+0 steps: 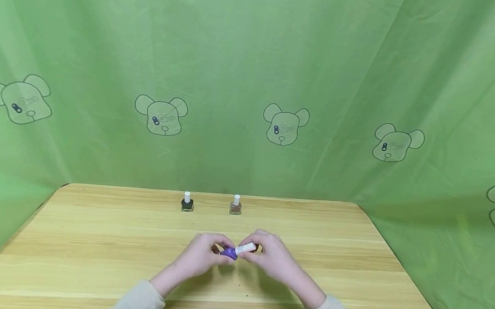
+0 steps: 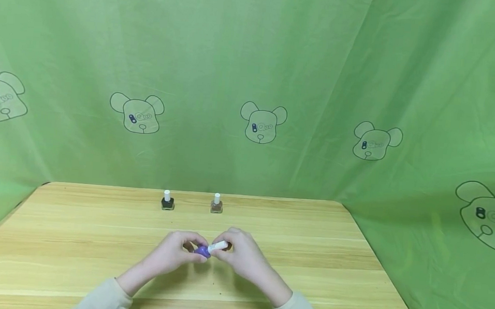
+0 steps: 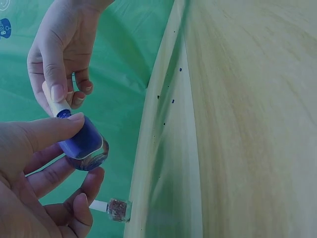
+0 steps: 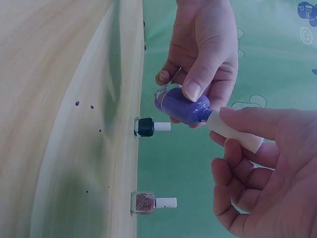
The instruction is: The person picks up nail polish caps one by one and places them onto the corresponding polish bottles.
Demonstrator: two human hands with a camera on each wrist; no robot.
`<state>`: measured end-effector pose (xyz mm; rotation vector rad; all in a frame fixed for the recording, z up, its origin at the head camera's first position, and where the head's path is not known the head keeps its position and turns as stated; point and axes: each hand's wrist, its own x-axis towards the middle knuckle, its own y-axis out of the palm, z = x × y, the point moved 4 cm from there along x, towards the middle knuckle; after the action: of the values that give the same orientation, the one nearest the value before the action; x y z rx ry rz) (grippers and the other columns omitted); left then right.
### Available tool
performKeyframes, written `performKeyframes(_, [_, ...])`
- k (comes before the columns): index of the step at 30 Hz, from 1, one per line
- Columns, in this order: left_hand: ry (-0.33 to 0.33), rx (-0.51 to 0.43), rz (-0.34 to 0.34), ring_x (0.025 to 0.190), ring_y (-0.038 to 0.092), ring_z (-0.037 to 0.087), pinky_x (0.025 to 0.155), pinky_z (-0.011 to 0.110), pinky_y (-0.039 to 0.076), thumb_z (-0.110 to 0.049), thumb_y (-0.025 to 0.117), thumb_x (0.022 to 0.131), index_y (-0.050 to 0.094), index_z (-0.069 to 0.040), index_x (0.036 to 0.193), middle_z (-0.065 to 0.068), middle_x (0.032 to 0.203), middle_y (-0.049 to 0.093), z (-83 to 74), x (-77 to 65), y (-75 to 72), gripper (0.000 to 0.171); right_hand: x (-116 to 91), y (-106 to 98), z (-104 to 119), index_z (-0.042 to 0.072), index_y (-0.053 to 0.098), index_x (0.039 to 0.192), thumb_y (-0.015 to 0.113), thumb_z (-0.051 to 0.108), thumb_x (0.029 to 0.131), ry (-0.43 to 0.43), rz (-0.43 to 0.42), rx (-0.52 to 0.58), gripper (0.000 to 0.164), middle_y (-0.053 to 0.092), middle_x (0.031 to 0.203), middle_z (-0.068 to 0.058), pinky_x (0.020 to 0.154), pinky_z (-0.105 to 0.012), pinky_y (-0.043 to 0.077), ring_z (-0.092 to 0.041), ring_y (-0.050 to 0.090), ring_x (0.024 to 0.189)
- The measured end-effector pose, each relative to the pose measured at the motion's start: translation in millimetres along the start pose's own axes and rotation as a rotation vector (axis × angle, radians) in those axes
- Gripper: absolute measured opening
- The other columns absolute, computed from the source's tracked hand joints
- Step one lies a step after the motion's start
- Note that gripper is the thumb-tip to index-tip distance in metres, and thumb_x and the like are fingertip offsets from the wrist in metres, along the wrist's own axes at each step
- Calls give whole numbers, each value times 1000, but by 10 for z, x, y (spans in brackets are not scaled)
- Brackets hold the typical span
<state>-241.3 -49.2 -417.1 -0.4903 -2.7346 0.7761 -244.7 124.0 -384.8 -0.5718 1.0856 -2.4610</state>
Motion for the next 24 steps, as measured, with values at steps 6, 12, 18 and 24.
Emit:
performKeyframes(6, [-15, 1, 6, 72, 59, 11, 64, 21, 48, -22, 78, 80, 73, -16, 99, 2, 97, 73, -5, 3, 19, 21, -15, -1, 38, 15, 73, 93, 74, 23, 83, -10, 5, -34, 13, 65, 86, 7, 68, -18, 43, -4, 51, 75])
performKeyframes(12, [-19, -40, 3, 76, 62, 14, 69, 23, 51, -21, 78, 80, 73, -13, 102, 5, 99, 72, 15, 3, 20, 23, -1, -27, 21, 12, 72, 101, 75, 25, 83, -2, 1, -18, 23, 67, 90, 4, 69, -21, 46, -9, 55, 79])
performKeyframes(18, [-57, -130, -17, 77, 65, 14, 71, 26, 53, -22, 77, 81, 71, -12, 106, 7, 103, 72, 76, 13, 8, 28, 31, -84, -97, 9, 64, 122, 76, 30, 82, 29, -32, 94, 47, 68, 101, -3, 68, -19, 47, -19, 57, 90])
performKeyframes(24, [-79, -220, -45, 75, 65, 14, 70, 36, 56, -20, 78, 80, 70, -9, 108, 11, 104, 72, 119, 31, 7, 31, 72, -4, -194, 8, 60, 130, 69, 24, 89, 24, 2, 328, 45, 67, 121, -12, 78, -22, 52, -22, 60, 104])
